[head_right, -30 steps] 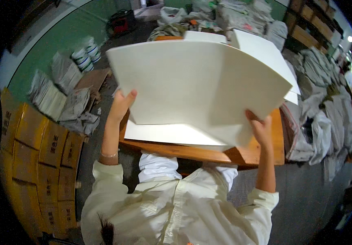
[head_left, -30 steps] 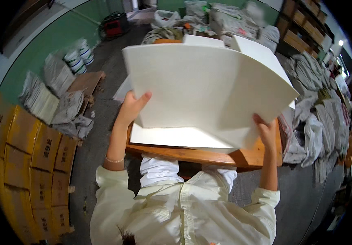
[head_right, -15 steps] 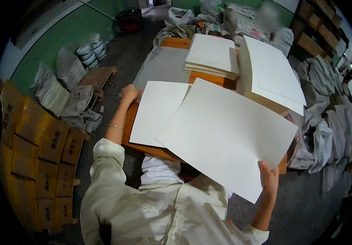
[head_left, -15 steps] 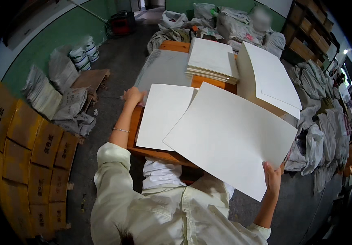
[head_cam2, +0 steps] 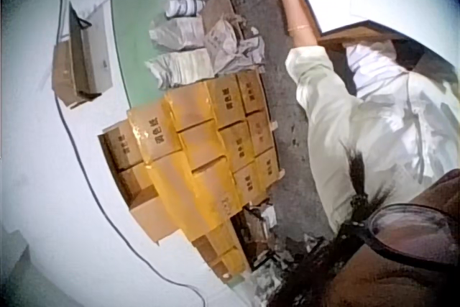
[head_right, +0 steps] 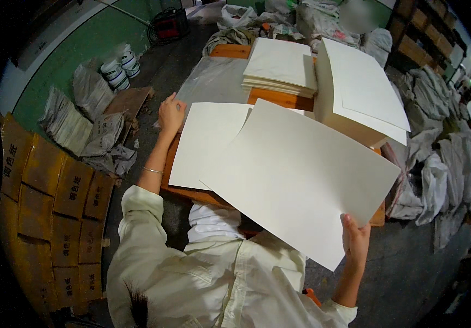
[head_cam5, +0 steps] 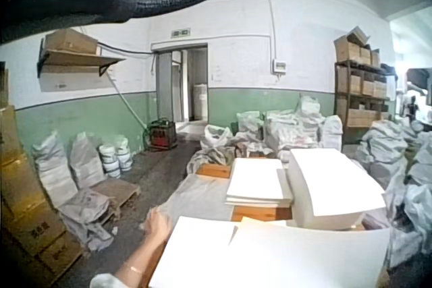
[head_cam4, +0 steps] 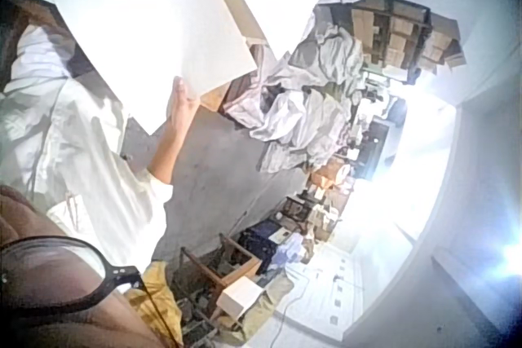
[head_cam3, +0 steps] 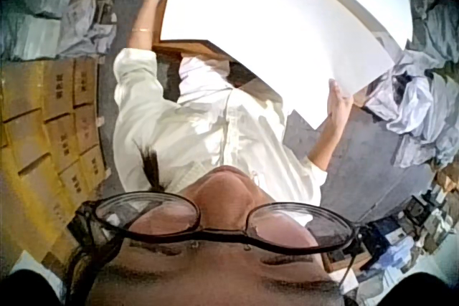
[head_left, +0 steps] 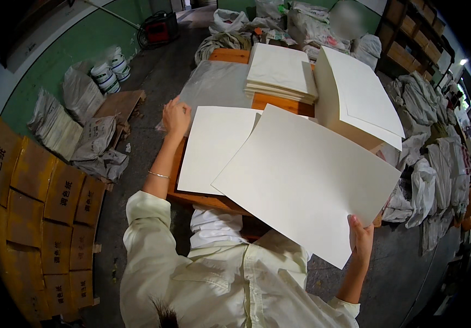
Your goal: The person sits on the floor at a low wooden table and handles stacks of white paper. They pick up sheets, fold them in half, and place them into clear plastic bags. The person repeats this process, handling the paper and bags by hand.
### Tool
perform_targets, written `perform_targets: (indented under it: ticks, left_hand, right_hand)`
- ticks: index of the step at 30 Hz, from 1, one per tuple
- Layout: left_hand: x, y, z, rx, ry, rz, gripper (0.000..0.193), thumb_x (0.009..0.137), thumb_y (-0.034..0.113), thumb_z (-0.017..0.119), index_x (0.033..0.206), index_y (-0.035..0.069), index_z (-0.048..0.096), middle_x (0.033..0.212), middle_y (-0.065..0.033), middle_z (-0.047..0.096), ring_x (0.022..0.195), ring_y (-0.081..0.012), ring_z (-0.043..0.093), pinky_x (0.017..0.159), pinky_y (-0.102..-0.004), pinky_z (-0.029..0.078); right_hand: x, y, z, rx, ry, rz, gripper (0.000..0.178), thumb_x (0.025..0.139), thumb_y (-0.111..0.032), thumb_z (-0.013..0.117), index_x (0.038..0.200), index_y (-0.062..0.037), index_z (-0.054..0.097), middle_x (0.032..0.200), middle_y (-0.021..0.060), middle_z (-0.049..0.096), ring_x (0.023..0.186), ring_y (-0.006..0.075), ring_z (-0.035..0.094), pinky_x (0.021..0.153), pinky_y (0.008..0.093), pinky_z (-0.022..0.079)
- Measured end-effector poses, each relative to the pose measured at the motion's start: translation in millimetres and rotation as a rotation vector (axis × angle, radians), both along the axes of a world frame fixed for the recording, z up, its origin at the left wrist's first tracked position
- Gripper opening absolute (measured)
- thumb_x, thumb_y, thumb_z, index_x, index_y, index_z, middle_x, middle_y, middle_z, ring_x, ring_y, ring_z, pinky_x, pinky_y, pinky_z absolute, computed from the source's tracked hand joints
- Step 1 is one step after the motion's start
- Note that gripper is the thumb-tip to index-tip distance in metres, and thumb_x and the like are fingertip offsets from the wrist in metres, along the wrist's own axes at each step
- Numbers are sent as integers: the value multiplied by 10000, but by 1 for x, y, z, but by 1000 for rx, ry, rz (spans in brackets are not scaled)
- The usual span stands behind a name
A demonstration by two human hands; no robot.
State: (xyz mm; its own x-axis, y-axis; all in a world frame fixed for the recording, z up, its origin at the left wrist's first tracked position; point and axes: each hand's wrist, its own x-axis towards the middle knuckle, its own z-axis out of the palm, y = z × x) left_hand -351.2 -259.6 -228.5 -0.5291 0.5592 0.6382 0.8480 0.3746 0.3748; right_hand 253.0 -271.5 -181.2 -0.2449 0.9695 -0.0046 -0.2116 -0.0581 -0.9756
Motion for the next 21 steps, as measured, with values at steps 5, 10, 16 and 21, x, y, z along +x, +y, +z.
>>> perform_targets:
  ticks: [5, 10, 16, 21]
  left_hand:
    - [-20, 0, 27, -123, -705, -130, 264, 780, 261, 774, 754, 19, 672, 929, -113, 663, 795, -261, 632, 639, -386, 515]
    - [-44, -3, 44, -183, -1476, -344, 298, 798, 283, 790, 793, 13, 663, 695, -33, 595, 624, -103, 573, 413, -203, 409]
    - [-71, 1, 48, -334, -1268, -326, 199, 840, 211, 741, 781, 45, 649, 670, -15, 564, 517, -102, 488, 483, -265, 489]
    - [-63, 21, 83, -317, -1140, -350, 212, 904, 188, 653, 777, 80, 522, 759, 3, 533, 659, -120, 529, 656, -351, 571]
  right_hand:
    - [-9, -4, 10, 11, 10, 33, 236, 892, -91, 647, 1091, 16, 578, 993, 32, 579, 903, 124, 527, 858, 308, 427]
    - [-5, -4, 3, -18, -43, -8, 274, 893, -106, 649, 1117, 31, 569, 992, 40, 576, 913, 132, 527, 867, 308, 426]
    - [-4, 2, -3, 25, -30, 43, 306, 895, -115, 646, 1141, 39, 548, 1005, 49, 564, 918, 126, 519, 862, 308, 423]
    - [6, 8, -14, 20, -14, 74, 246, 902, -97, 634, 1102, 30, 569, 994, 45, 578, 907, 127, 530, 859, 309, 430]
